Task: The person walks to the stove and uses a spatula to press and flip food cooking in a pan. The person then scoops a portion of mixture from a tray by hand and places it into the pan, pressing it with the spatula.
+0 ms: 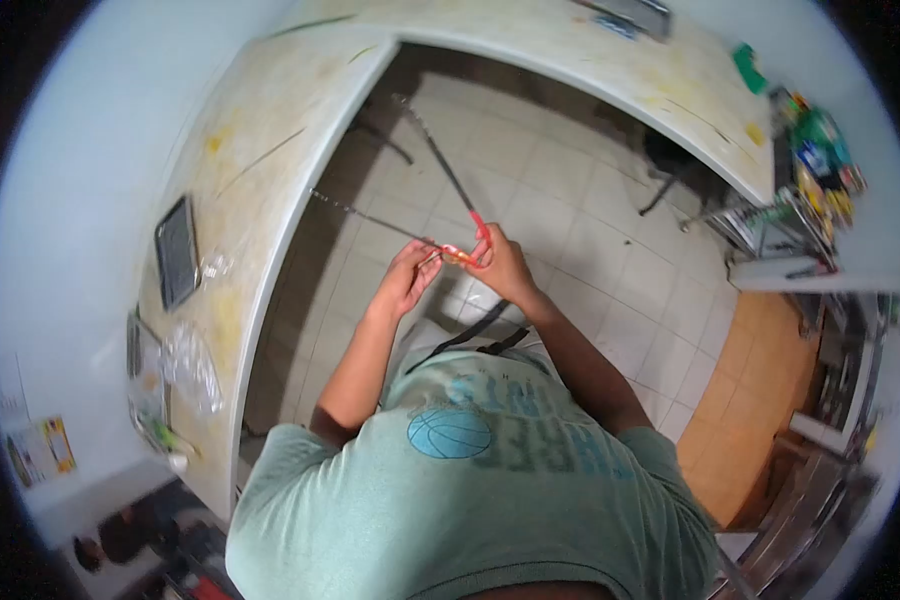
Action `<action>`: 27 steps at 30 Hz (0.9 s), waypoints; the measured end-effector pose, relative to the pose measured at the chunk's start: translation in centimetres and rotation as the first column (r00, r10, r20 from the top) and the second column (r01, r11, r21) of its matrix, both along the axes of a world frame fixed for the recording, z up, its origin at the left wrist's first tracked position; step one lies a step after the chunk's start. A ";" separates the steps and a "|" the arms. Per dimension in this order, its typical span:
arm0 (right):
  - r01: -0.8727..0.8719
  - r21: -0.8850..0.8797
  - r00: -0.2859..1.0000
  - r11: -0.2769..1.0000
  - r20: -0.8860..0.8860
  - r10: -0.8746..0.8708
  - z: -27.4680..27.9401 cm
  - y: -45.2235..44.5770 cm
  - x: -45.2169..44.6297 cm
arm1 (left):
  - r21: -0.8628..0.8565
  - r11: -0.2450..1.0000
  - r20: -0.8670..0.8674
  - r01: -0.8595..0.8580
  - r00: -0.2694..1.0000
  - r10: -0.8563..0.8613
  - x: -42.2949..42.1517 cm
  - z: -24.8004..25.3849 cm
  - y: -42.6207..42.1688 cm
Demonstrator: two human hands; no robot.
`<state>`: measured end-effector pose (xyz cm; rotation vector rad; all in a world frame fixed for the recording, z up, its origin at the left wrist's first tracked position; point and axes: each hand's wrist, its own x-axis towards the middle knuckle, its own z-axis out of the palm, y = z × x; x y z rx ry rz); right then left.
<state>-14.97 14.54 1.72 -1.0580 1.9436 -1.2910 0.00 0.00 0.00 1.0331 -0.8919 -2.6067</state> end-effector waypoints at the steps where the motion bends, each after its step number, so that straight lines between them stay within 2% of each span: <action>1: -0.010 -0.062 0.999 0.998 -0.039 0.008 -0.1 -0.2 0.1 | -0.056 0.998 0.009 0.006 1.000 -0.006 0.7 0.2 -0.3; 2: -0.055 -0.117 0.998 0.992 -0.014 0.053 -0.1 -0.2 0.2 | -0.103 0.995 0.021 0.007 1.000 -0.005 1.6 0.5 -0.1; 3: -0.075 -0.046 0.993 0.996 -0.092 0.070 -2.8 -6.6 4.3 | -0.101 0.993 -0.047 -0.067 0.997 0.063 6.2 -5.0 -6.0; 5: -0.062 -0.024 0.998 0.998 0.020 0.062 -2.5 -9.3 11.3 | -0.211 0.967 0.100 -0.141 0.981 0.165 15.6 -3.7 -8.7; 6: -0.055 -0.063 0.985 0.997 0.158 0.064 -0.6 -12.7 16.3 | -0.324 0.920 0.176 -0.222 0.941 0.289 22.5 0.2 -12.6; 7: -0.070 -0.064 0.985 0.996 0.151 0.079 -0.6 -13.4 18.4 | -0.376 0.879 0.198 -0.292 0.902 0.384 27.2 1.0 -14.1; 8: -0.069 -0.063 0.989 0.996 0.129 0.076 -1.2 -13.9 19.7 | -0.462 0.818 0.133 -0.342 0.885 0.445 32.6 -1.1 -15.7; 9: -0.055 -0.074 0.992 0.996 0.112 0.064 -1.5 -14.6 20.7 | -0.614 0.714 0.145 -0.336 0.841 0.521 38.9 -3.9 -18.1; 10: -0.031 -0.077 0.985 0.997 0.166 0.043 -1.4 -15.0 21.5 | -0.933 0.222 0.360 0.284 0.771 0.525 44.9 -4.7 -19.5; 11: -0.029 -0.044 0.988 0.999 0.149 0.036 -1.5 -15.5 21.8 | -0.762 0.481 0.063 -0.434 0.690 0.721 48.9 -5.0 -20.3; 12: -0.020 0.000 0.990 1.000 0.137 0.020 -1.7 -15.3 22.0 | -0.711 0.425 0.119 -0.560 0.500 0.858 55.3 -6.9 -21.4; 14: 0.016 0.085 0.994 0.996 0.110 -0.025 -2.0 -14.3 22.1 | -0.688 0.192 0.033 -0.700 0.235 0.972 63.5 -7.4 -20.6; 15: 0.043 0.085 0.995 0.995 0.091 -0.051 -2.3 -13.6 22.2 | -0.865 0.381 0.319 -0.325 0.228 0.920 68.2 -8.6 -20.3; 16: 0.075 0.081 0.994 0.994 0.070 -0.081 -3.0 -12.9 22.3 | -0.726 0.633 0.648 0.268 -0.041 0.760 72.7 -9.6 -19.9; 17: 0.106 0.076 0.993 0.991 0.052 -0.111 -3.7 -12.0 22.4 | -0.409 0.727 0.693 0.552 -0.330 0.641 76.8 -10.4 -19.5; 18: 0.137 0.113 0.990 0.984 0.021 -0.140 -4.0 -10.9 22.3 | -0.363 0.735 0.733 0.573 -0.311 0.604 75.1 -6.9 -18.2; 19: 0.179 0.120 0.984 0.976 -0.007 -0.180 -4.3 -9.7 22.2 | -0.368 0.637 0.671 0.677 -0.281 0.686 72.5 -3.0 -15.9; 21: 0.277 0.158 0.961 0.948 -0.042 -0.274 -5.2 -7.2 22.3 | -0.547 0.723 0.683 0.422 -0.275 0.677 76.9 -7.2 -17.0; 22: 0.323 0.198 0.946 0.925 -0.061 -0.317 -5.5 -5.5 22.4 | -0.482 0.837 0.763 0.260 -0.345 0.546 79.5 -8.7 -18.1; 23: 0.363 0.232 0.932 0.903 -0.081 -0.354 -5.7 -4.1 22.4 | -0.516 0.810 0.739 0.278 -0.334 0.585 82.6 -10.8 -18.4; 27: 0.495 0.330 0.868 0.804 -0.155 -0.471 -7.0 1.4 21.3 | -0.458 0.856 0.769 0.239 -0.377 0.517 82.2 -11.5 -18.3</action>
